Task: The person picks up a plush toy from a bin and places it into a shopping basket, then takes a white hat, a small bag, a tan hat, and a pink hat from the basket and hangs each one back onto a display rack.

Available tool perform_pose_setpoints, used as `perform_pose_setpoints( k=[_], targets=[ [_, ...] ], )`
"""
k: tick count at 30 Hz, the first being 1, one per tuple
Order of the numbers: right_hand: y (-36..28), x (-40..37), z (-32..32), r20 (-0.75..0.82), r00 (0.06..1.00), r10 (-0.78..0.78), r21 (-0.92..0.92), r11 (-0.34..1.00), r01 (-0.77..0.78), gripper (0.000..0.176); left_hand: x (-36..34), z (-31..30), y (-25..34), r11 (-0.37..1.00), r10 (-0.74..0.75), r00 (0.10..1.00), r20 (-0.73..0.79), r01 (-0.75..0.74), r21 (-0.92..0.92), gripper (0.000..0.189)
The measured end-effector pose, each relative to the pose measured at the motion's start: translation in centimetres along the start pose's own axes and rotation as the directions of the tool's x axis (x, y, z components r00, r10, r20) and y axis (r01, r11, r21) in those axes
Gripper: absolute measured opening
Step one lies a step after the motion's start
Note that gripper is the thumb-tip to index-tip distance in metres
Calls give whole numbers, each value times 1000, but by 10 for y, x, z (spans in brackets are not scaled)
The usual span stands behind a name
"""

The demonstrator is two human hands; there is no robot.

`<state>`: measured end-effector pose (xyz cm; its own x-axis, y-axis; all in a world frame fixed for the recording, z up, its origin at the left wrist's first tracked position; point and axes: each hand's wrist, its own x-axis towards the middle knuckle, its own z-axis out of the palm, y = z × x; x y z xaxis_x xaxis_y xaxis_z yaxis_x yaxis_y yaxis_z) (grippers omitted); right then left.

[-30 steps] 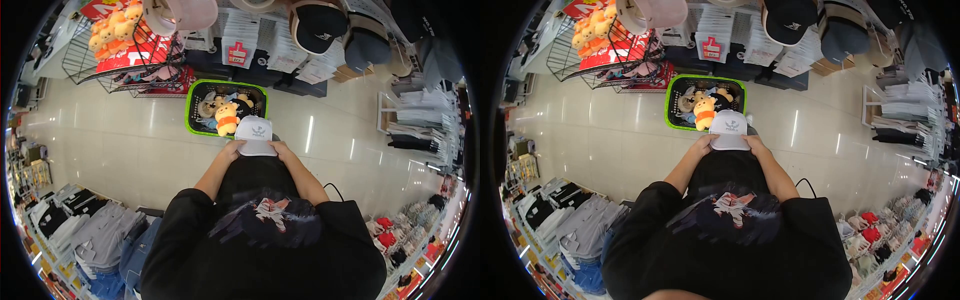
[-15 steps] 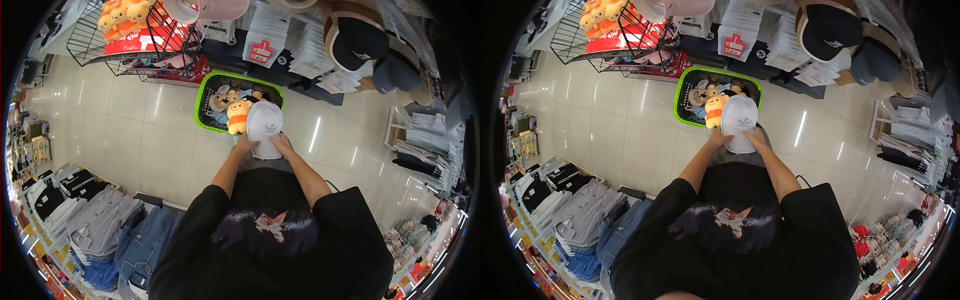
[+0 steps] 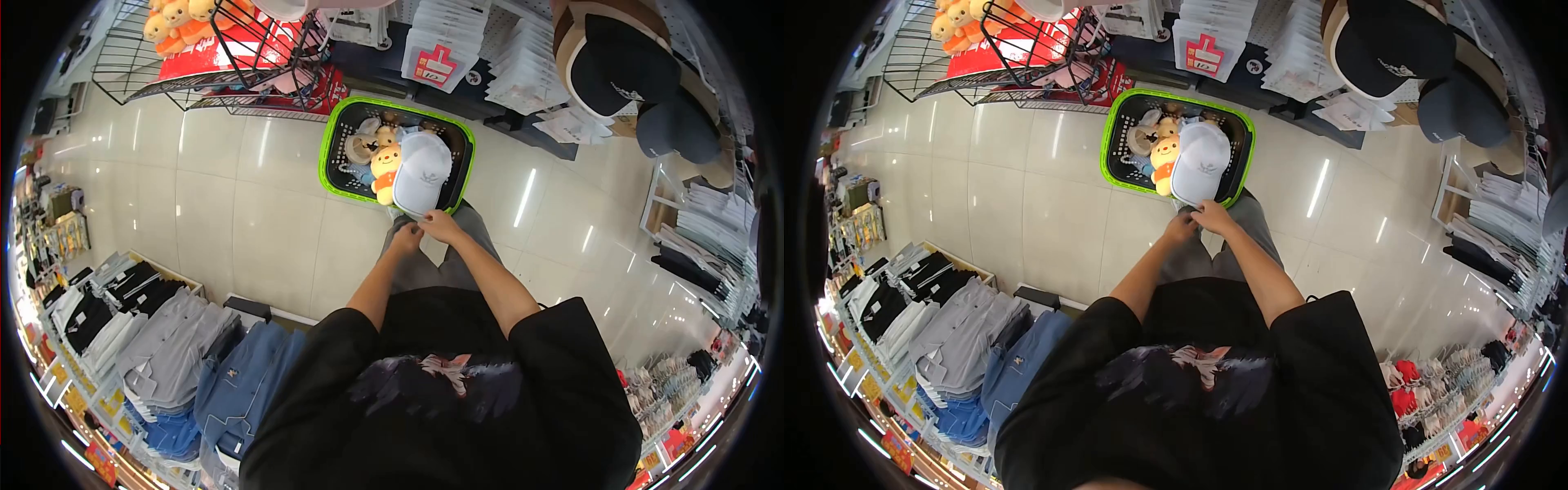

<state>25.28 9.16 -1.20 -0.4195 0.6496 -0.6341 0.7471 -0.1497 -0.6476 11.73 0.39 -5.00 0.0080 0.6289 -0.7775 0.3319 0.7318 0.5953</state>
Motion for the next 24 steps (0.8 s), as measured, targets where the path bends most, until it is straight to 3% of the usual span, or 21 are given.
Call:
perform_pose_setpoints(
  k=[3,6,7,9,14,15,17,20,22,24],
  targets=[
    [-13,-13,-6,79,997,-6,59,998,2,34,-31,14,7,999,4,997,79,-8,43,50],
    [-12,-35,-14,67,998,13,-36,999,-11,33,-45,22,2,913,149,974,169,-201,355,44],
    [5,-40,-8,55,998,7,-34,999,-5,33,-52,18,10,908,158,973,167,-210,362,44],
    [33,-54,3,74,996,41,-229,973,-23,29,-63,9,24,719,106,790,604,-480,502,38],
    [-1,-109,1,281,960,8,-551,820,154,29,-51,11,-8,706,89,778,622,-490,512,34],
    [-2,-110,5,260,966,6,-554,820,144,29,-48,14,-9,684,77,759,647,-512,519,36],
    [7,-109,17,274,961,-41,-359,922,142,29,-55,13,2,674,54,785,617,-485,557,35],
    [-7,-128,6,326,944,-45,-376,910,173,30,-77,-1,22,689,194,803,564,-520,504,34],
    [7,-131,8,342,936,-89,-327,922,207,30,-68,-1,10,762,342,773,535,-561,322,31],
    [43,-128,22,412,894,-179,-216,934,286,34,-83,-7,17,779,315,759,570,-550,302,30]
  ],
)
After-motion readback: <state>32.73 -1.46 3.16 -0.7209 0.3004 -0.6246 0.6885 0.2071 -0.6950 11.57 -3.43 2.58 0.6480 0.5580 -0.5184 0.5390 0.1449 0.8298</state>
